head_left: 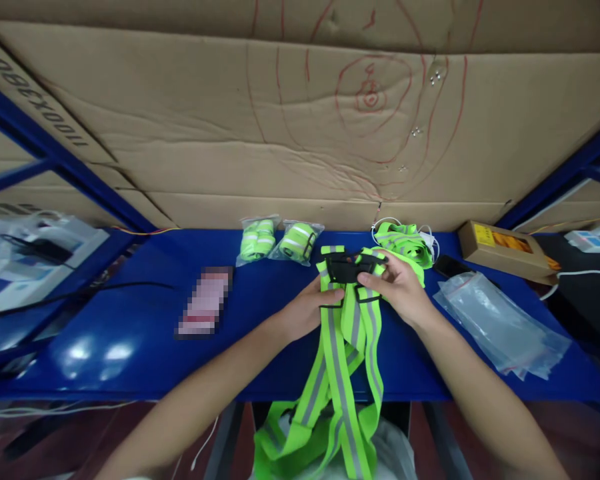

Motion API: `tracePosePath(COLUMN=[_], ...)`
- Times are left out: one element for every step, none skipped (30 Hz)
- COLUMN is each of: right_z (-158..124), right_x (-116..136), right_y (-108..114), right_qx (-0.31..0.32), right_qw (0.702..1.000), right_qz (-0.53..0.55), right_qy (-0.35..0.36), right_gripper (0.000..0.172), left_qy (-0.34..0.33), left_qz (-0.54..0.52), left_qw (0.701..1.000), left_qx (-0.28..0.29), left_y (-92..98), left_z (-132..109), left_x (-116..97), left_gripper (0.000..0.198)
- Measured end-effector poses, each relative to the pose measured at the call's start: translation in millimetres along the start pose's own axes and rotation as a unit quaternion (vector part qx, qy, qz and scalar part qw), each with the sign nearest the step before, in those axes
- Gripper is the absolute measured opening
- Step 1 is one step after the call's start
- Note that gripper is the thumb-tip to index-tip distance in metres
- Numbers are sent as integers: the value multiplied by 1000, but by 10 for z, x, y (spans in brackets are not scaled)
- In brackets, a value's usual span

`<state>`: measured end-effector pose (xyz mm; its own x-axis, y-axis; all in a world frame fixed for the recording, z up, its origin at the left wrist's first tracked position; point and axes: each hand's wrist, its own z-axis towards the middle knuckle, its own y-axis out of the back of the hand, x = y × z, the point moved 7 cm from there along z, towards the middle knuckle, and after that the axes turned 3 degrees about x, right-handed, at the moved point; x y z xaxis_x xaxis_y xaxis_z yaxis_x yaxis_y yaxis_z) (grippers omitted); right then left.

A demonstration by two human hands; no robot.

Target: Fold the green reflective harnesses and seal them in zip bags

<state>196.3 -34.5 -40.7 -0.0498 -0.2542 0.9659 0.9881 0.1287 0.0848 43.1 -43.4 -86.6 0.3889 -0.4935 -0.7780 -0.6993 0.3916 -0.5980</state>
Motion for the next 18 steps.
tracePosePath(right_z=[13, 25, 32, 36, 35, 31, 25, 16, 9, 5, 5, 5, 7, 7, 6, 5, 5, 7], right_x=[-50, -100, -142, -167, -169, -148, -112, -75, -50, -37, -31, -24, -11, 11, 35, 52, 62, 64], right_y=[-32, -53, -64, -70, -75, -87, -110, -139, -171, -199, -220, -234, -246, -257, -272, -285, -293, -291], right_qx=[0, -2, -6, -12, -18, -20, -17, -10, 0, 14, 27, 39, 53, 68, 86, 105, 120, 125], right_qw=[1000, 1000, 999, 999, 997, 994, 988, 982, 977, 973, 973, 972, 971, 969, 965, 962, 961, 963], right_qz=[-7, -18, -31, -49, -75, -108, -144, -174, -195, -205, -207, -203, -200, -199, -198, -194, -186, -173], right_qy=[-4, -8, -11, -8, 4, 25, 51, 75, 92, 100, 103, 107, 117, 132, 148, 160, 164, 162], right_gripper=[39, 39, 40, 39, 37, 35, 31, 28, 26, 25, 25, 25, 25, 24, 23, 21, 20, 19], left_qy=[12, 23, 32, 37, 38, 37, 37, 41, 48, 55, 62, 67, 70, 73, 80, 90, 101, 108], left_qz=[-23, -34, -35, -28, -19, -13, -14, -20, -31, -44, -57, -68, -77, -84, -91, -98, -105, -112], left_qw=[1000, 999, 999, 999, 999, 999, 999, 998, 998, 997, 996, 995, 994, 994, 993, 991, 989, 988], left_qx=[3, 0, -7, -17, -25, -31, -36, -37, -35, -33, -28, -22, -15, -9, -2, 5, 13, 20], left_y=[43, 85, 122, 153, 175, 188, 195, 196, 194, 190, 185, 180, 176, 173, 168, 160, 149, 137], left_z=[27, 47, 61, 69, 71, 70, 68, 65, 61, 59, 56, 54, 53, 50, 47, 41, 33, 24], left_x=[37, 80, 123, 163, 197, 226, 255, 286, 318, 346, 369, 384, 393, 399, 408, 421, 436, 447], left_gripper=[53, 51, 48, 45, 42, 39, 37, 35, 34, 34, 33, 33, 33, 32, 31, 30, 29, 27])
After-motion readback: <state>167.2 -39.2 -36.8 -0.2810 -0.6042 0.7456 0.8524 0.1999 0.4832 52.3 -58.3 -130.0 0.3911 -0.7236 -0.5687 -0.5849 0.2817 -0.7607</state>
